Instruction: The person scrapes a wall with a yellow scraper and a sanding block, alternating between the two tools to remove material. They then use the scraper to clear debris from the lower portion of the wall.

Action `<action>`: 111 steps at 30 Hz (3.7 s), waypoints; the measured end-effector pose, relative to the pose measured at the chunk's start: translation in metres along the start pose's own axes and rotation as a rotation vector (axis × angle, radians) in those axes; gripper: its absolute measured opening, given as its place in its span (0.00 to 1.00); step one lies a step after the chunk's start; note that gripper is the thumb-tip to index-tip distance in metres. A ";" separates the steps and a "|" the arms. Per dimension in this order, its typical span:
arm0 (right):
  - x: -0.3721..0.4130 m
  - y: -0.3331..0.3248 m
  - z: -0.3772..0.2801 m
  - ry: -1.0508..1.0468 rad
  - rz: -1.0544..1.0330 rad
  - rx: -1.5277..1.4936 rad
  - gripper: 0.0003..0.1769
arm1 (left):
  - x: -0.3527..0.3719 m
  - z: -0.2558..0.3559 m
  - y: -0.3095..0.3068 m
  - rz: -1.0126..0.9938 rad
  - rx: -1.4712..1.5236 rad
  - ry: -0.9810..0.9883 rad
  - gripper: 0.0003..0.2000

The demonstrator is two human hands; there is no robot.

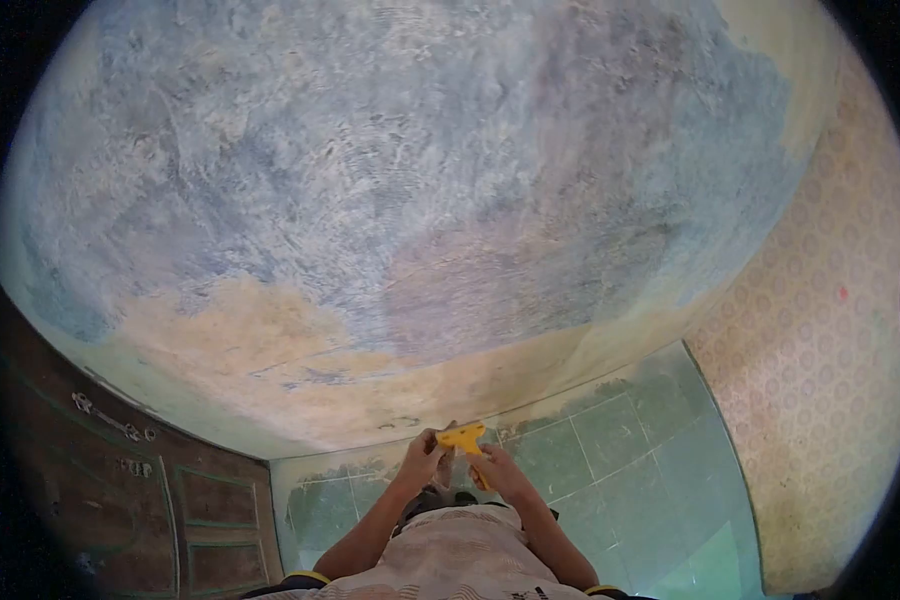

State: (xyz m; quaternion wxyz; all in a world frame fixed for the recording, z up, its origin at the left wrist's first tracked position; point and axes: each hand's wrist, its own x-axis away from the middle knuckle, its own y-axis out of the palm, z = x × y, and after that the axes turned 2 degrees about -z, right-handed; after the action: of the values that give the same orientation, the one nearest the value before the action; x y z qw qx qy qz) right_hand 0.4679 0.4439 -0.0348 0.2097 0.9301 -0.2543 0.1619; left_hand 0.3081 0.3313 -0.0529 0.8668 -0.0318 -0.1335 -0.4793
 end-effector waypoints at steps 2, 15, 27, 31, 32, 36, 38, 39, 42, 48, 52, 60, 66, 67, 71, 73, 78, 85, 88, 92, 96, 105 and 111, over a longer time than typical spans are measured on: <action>0.001 0.005 0.000 0.036 -0.017 -0.047 0.14 | -0.006 -0.006 -0.003 0.023 0.069 -0.006 0.07; -0.063 0.089 -0.040 0.093 -0.131 0.018 0.13 | 0.015 0.036 -0.077 0.317 0.305 0.076 0.20; -0.087 0.153 -0.034 0.077 -0.302 -0.017 0.14 | 0.028 0.043 -0.130 0.329 0.150 0.162 0.19; -0.085 0.167 -0.043 0.050 -0.320 -0.022 0.13 | 0.030 0.055 -0.132 0.332 0.269 0.124 0.18; -0.082 0.172 -0.046 0.043 -0.319 -0.038 0.14 | 0.032 0.061 -0.132 0.286 0.264 0.130 0.17; -0.089 0.183 -0.060 0.096 -0.335 -0.107 0.17 | 0.036 0.095 -0.135 0.205 0.289 0.175 0.16; -0.099 0.191 -0.072 0.048 -0.306 -0.102 0.18 | 0.021 0.106 -0.141 0.222 0.264 0.204 0.16; -0.105 0.196 -0.079 -0.006 -0.274 -0.102 0.19 | 0.013 0.113 -0.145 0.232 0.235 0.232 0.16; -0.113 0.215 -0.119 -0.164 -0.234 -0.079 0.19 | -0.001 0.158 -0.148 0.307 0.097 0.310 0.17; -0.124 0.231 -0.171 -0.516 -0.226 0.058 0.18 | -0.024 0.216 -0.143 0.281 0.219 0.399 0.18; -0.144 0.227 -0.178 -0.556 -0.241 0.082 0.18 | -0.039 0.225 -0.144 0.312 0.241 0.416 0.19; -0.162 0.231 -0.191 -0.608 -0.042 0.330 0.19 | -0.070 0.218 -0.154 0.416 0.131 0.619 0.21; -0.154 0.230 -0.195 -0.594 -0.033 0.351 0.22 | -0.073 0.215 -0.151 0.429 0.107 0.640 0.20; -0.162 0.233 -0.196 -0.598 -0.036 0.349 0.22 | -0.074 0.219 -0.154 0.431 0.103 0.644 0.20; -0.166 0.231 -0.193 -0.816 0.081 0.520 0.22 | -0.065 0.223 -0.156 0.438 0.123 0.567 0.19; -0.154 0.231 -0.194 -0.656 0.034 0.470 0.22 | -0.063 0.219 -0.155 0.433 0.083 0.516 0.19; -0.164 0.233 -0.178 -0.677 0.047 0.334 0.21 | -0.054 0.222 -0.157 0.405 0.111 0.418 0.19; -0.137 0.231 -0.203 -0.643 -0.056 0.094 0.17 | -0.059 0.241 -0.136 0.450 0.034 0.706 0.17; -0.138 0.229 -0.214 -0.630 -0.089 0.082 0.17 | -0.064 0.248 -0.136 0.437 -0.029 0.733 0.16; -0.140 0.231 -0.217 -0.655 -0.062 0.146 0.17 | -0.063 0.251 -0.134 0.428 0.075 0.617 0.15; -0.133 0.234 -0.225 -0.631 -0.045 0.152 0.17 | -0.064 0.256 -0.133 0.464 0.030 0.706 0.14; -0.138 0.228 -0.221 -0.661 -0.045 0.160 0.18 | -0.065 0.256 -0.127 0.455 0.090 0.666 0.15; -0.128 0.228 -0.232 -0.607 -0.043 0.142 0.18 | -0.065 0.258 -0.121 0.473 0.059 0.656 0.16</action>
State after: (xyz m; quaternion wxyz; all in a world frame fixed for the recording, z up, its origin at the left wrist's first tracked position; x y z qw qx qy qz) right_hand 0.1951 0.4267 0.1825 0.0622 0.9534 -0.2738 -0.1104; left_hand 0.1217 0.3666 0.1701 0.9503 0.1178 0.1477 -0.2476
